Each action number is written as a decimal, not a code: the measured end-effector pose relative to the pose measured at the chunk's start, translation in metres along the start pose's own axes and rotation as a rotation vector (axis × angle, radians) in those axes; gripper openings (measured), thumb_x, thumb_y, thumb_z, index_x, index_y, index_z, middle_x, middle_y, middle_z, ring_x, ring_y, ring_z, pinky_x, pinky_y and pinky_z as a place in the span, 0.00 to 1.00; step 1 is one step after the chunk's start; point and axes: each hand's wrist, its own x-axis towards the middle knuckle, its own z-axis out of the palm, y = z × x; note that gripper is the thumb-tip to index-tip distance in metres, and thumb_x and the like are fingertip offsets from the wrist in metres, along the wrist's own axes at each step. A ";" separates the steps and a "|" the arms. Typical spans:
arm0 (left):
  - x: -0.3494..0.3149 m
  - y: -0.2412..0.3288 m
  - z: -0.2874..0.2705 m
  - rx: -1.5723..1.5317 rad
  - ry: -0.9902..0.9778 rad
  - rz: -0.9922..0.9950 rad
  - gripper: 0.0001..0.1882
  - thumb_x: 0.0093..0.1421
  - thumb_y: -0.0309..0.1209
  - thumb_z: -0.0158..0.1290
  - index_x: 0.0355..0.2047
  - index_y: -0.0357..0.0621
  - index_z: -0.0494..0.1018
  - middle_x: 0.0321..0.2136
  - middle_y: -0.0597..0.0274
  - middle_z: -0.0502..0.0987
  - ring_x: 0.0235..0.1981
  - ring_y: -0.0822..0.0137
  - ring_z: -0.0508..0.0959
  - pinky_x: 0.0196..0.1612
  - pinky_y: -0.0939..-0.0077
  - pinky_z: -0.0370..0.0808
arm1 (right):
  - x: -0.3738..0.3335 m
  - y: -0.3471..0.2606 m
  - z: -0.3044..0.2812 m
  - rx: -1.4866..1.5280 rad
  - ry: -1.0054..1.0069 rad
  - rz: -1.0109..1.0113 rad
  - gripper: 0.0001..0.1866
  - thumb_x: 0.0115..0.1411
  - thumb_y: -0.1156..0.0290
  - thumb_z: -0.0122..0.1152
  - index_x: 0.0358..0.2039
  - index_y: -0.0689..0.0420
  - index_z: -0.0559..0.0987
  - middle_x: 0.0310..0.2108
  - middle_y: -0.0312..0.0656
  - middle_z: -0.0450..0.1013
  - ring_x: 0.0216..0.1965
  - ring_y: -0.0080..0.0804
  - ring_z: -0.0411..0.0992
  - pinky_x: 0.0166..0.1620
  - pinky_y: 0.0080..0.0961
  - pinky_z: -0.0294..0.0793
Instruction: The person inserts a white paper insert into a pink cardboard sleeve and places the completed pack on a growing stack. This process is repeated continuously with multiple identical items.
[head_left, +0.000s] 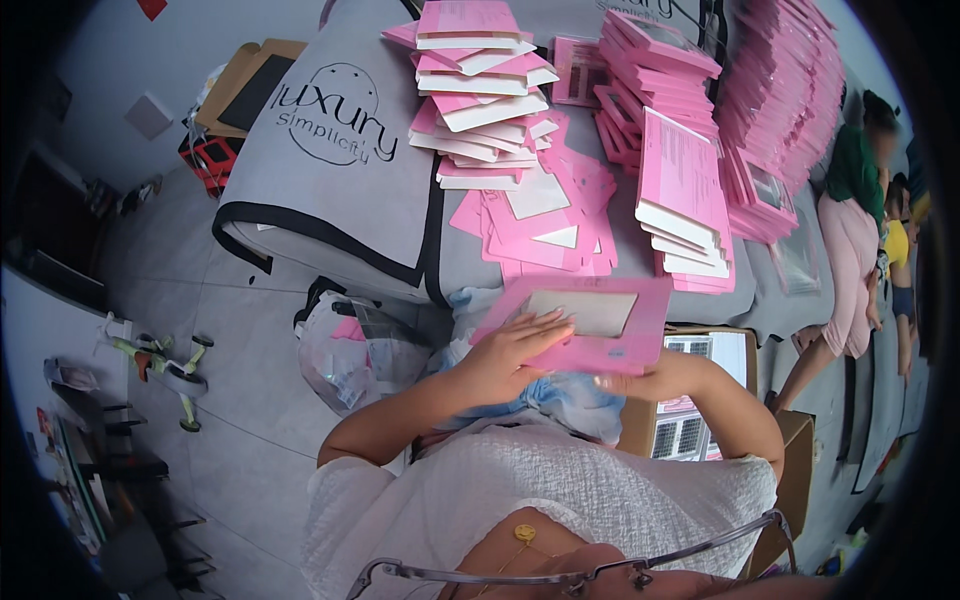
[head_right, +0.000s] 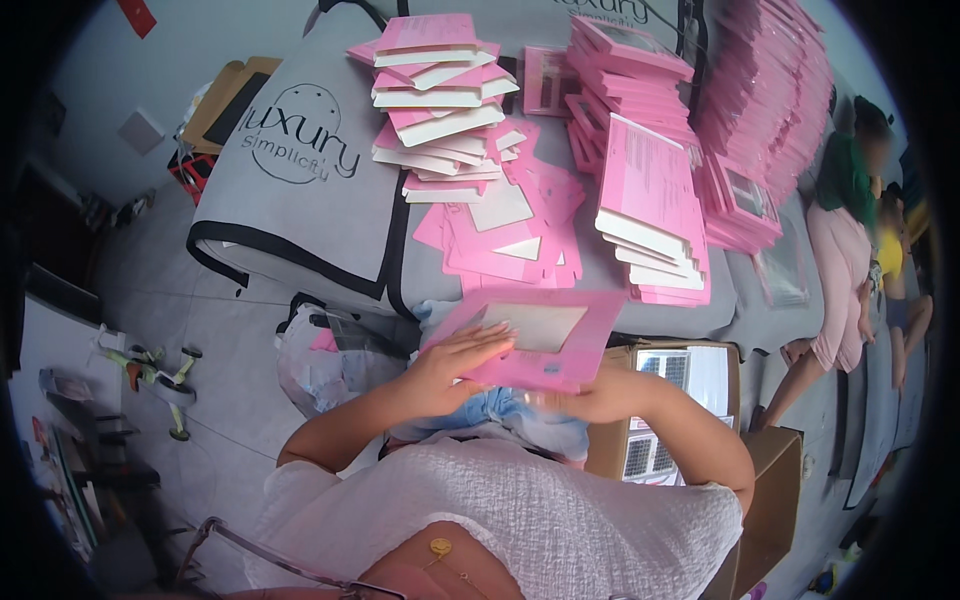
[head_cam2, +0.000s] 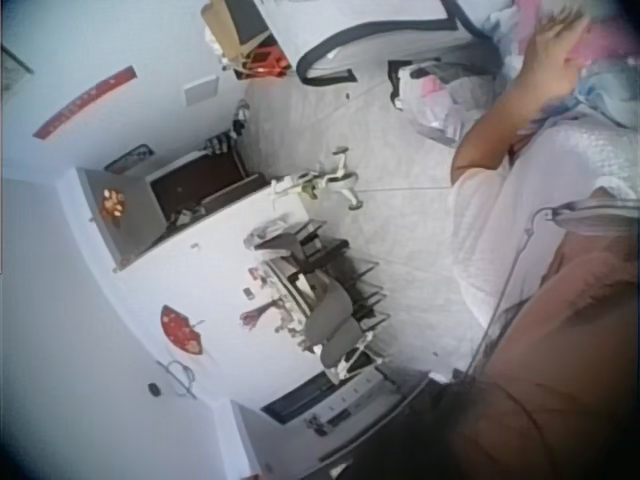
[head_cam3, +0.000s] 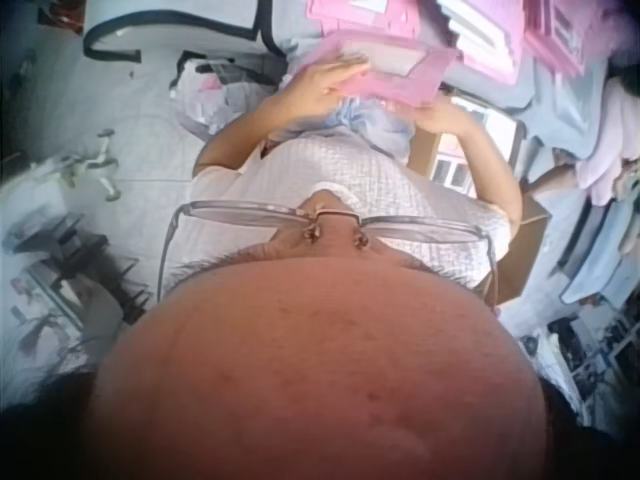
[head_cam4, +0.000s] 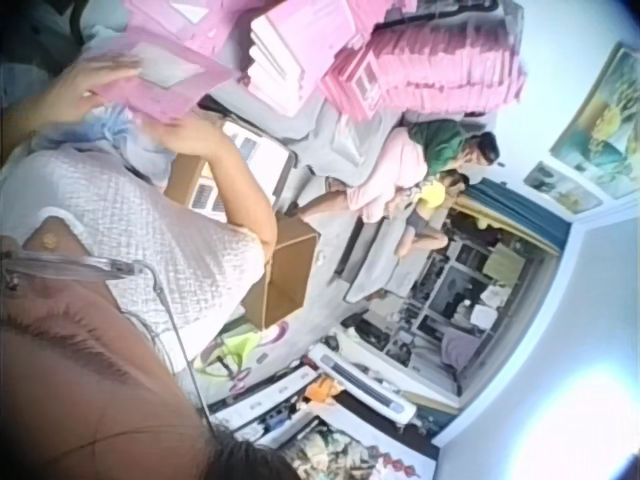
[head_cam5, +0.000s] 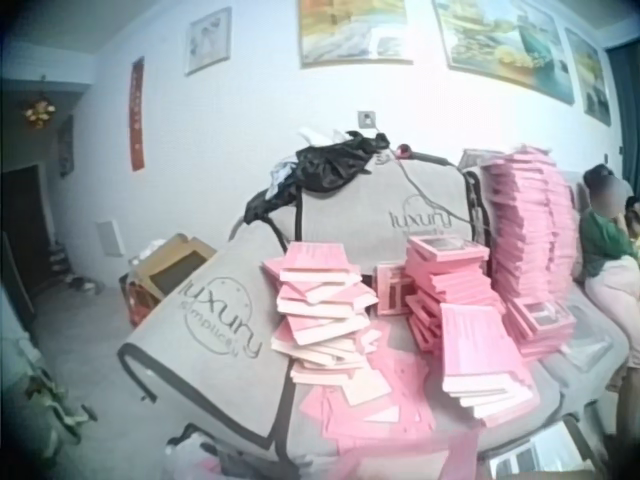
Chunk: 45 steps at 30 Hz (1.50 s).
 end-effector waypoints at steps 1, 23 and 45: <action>-0.001 0.000 0.001 0.006 -0.030 0.015 0.33 0.48 0.22 0.57 0.57 0.43 0.62 0.58 0.55 0.63 0.62 0.57 0.60 0.63 0.61 0.54 | 0.000 0.000 0.001 -0.135 -0.028 -0.113 0.33 0.53 0.57 0.66 0.54 0.61 0.67 0.46 0.46 0.70 0.44 0.34 0.69 0.46 0.26 0.69; 0.019 -0.049 0.033 -1.214 0.423 -0.394 0.17 0.58 0.20 0.50 0.49 0.37 0.68 0.43 0.60 0.74 0.42 0.70 0.75 0.46 0.77 0.72 | 0.028 -0.024 0.000 -1.067 1.237 -0.594 0.24 0.48 0.80 0.57 0.49 0.58 0.72 0.46 0.48 0.71 0.51 0.47 0.67 0.53 0.49 0.61; 0.005 -0.121 0.069 -1.486 0.641 -0.642 0.19 0.64 0.23 0.43 0.56 0.39 0.61 0.51 0.56 0.68 0.53 0.61 0.69 0.55 0.63 0.68 | 0.076 0.158 -0.007 -0.932 1.198 -0.066 0.35 0.57 0.65 0.57 0.63 0.55 0.56 0.59 0.54 0.57 0.58 0.47 0.60 0.58 0.38 0.59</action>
